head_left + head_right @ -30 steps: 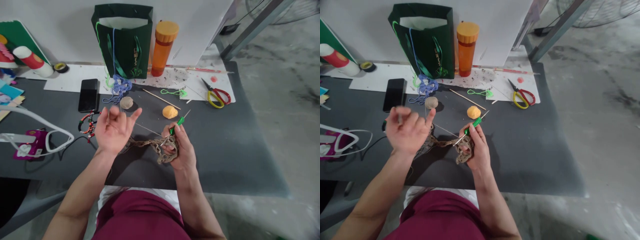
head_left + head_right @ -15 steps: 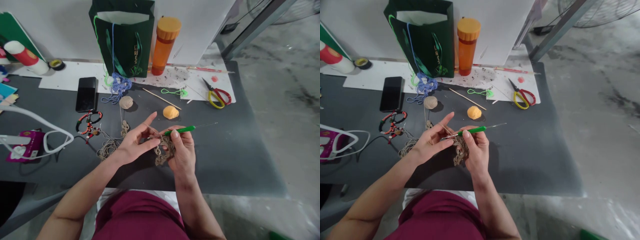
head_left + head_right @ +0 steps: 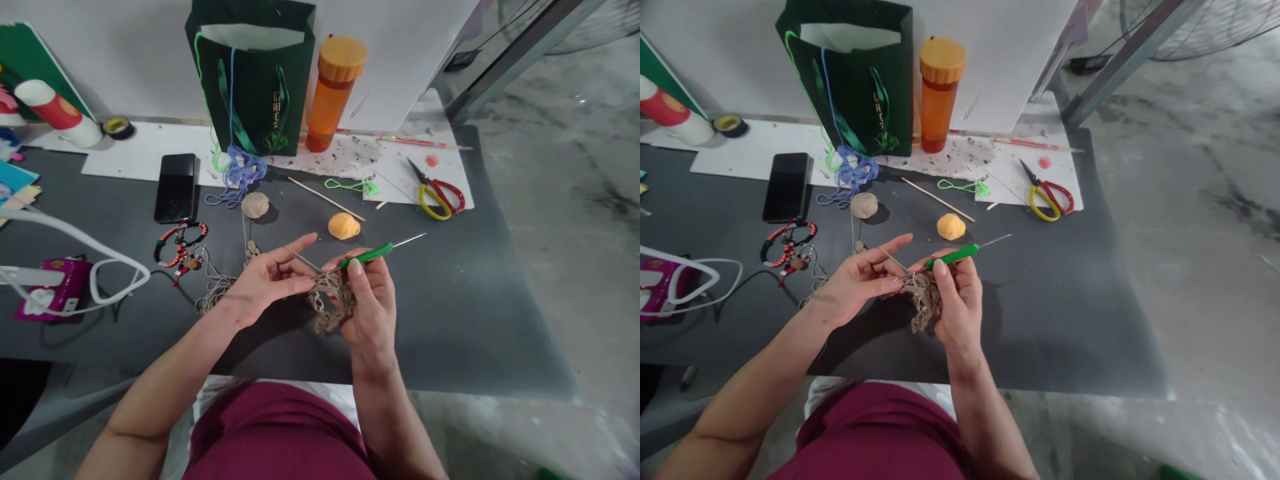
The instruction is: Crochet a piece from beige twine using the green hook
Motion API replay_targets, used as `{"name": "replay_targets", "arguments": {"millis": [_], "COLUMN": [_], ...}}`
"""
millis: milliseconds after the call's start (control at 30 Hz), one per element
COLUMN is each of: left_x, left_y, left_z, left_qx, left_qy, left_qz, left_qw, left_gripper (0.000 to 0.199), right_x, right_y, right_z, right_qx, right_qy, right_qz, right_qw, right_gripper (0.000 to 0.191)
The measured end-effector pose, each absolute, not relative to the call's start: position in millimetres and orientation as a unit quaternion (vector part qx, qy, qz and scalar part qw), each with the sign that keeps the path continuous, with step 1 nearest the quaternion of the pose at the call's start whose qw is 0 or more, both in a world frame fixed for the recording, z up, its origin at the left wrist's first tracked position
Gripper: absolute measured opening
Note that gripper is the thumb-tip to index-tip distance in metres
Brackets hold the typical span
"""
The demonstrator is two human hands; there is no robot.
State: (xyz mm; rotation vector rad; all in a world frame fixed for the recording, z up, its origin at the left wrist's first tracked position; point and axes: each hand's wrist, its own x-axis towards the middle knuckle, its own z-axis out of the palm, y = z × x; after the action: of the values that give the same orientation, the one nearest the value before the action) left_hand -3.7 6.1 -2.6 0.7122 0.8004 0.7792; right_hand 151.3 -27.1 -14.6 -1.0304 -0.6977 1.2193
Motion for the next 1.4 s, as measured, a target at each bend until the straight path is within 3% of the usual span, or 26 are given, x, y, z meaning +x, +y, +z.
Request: {"name": "replay_targets", "arguments": {"millis": [200, 333, 533, 700, 867, 1133, 1400], "left_x": [-5.6, -5.0, -0.6, 2.3, 6.6, 3.1, 5.9], "left_y": [6.3, 5.9, 1.1, -1.3, -1.2, 2.2, -3.6], "left_z": [0.4, 1.3, 6.3, 3.3, -2.9, -2.2, -3.7], "left_qx": [0.347, 0.387, 0.469, 0.306, 0.141, 0.157, 0.249], "left_qy": [0.413, 0.437, 0.466, 0.407, 0.34, 0.34, 0.335], "left_qz": [0.367, 0.385, 0.444, 0.452, 0.387, 0.408, 0.409], "left_qw": [0.758, 0.715, 0.605, 0.733, 0.845, 0.833, 0.811], "left_gripper": [0.064, 0.062, 0.047, 0.063, 0.058, 0.056, 0.057], "right_x": [152.5, 152.2, 151.6, 149.3, 146.6, 142.7, 143.9], "right_y": [-32.8, -37.1, -34.2, -33.5, -41.0, -44.4, -35.1], "right_z": [-16.9, -20.7, -28.7, -25.3, -27.9, -26.5, -17.3], "right_qx": [-0.469, -0.49, -0.452, -0.463, -0.477, -0.516, -0.463], "right_qy": [-0.384, -0.472, -0.644, -0.664, -0.586, -0.402, -0.327], "right_qz": [0.456, 0.334, 0.168, 0.079, 0.151, 0.314, 0.473], "right_qw": [0.652, 0.652, 0.593, 0.582, 0.637, 0.688, 0.675], "right_gripper": [0.01, 0.004, 0.023, 0.027, 0.024, 0.007, 0.013]}}
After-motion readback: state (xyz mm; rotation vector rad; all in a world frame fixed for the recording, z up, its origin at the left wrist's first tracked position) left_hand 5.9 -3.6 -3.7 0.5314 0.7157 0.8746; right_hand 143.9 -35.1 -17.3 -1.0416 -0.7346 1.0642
